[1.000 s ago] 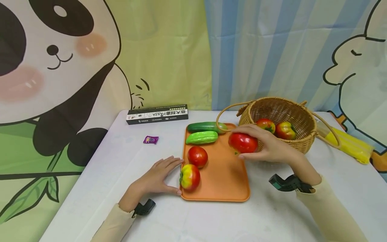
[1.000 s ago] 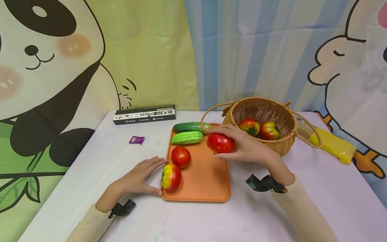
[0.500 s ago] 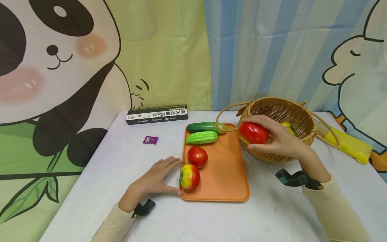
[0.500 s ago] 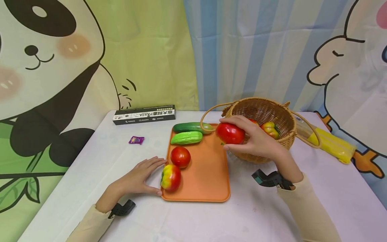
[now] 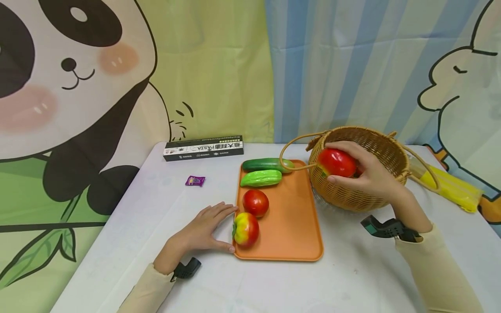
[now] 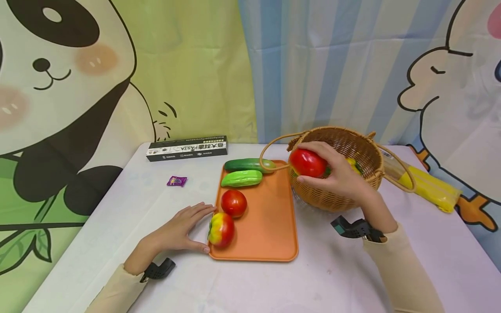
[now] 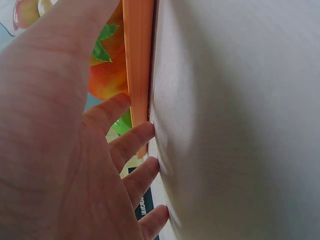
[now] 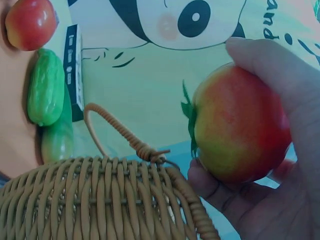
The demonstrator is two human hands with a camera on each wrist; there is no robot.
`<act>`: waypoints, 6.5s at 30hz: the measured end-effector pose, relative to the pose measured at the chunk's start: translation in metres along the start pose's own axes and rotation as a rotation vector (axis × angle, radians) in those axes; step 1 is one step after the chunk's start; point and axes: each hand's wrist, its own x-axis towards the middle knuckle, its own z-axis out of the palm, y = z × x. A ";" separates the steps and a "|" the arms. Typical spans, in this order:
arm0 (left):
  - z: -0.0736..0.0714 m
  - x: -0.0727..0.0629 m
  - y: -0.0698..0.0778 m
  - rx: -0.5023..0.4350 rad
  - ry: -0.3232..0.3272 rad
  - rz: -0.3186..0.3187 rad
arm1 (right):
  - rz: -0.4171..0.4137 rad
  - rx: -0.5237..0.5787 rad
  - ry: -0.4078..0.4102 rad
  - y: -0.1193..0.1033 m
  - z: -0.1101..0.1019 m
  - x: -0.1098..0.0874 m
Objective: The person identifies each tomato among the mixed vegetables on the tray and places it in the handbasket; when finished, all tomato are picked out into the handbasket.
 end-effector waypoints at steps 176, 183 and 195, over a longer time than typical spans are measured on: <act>0.002 -0.001 0.001 -0.017 -0.014 -0.018 | -0.151 0.290 -0.111 -0.005 0.045 -0.014; 0.000 -0.001 0.002 -0.008 -0.002 -0.010 | -0.122 0.310 -0.149 -0.002 0.064 -0.012; 0.000 -0.001 0.002 -0.011 -0.010 -0.020 | -0.076 0.331 -0.239 0.007 0.094 -0.006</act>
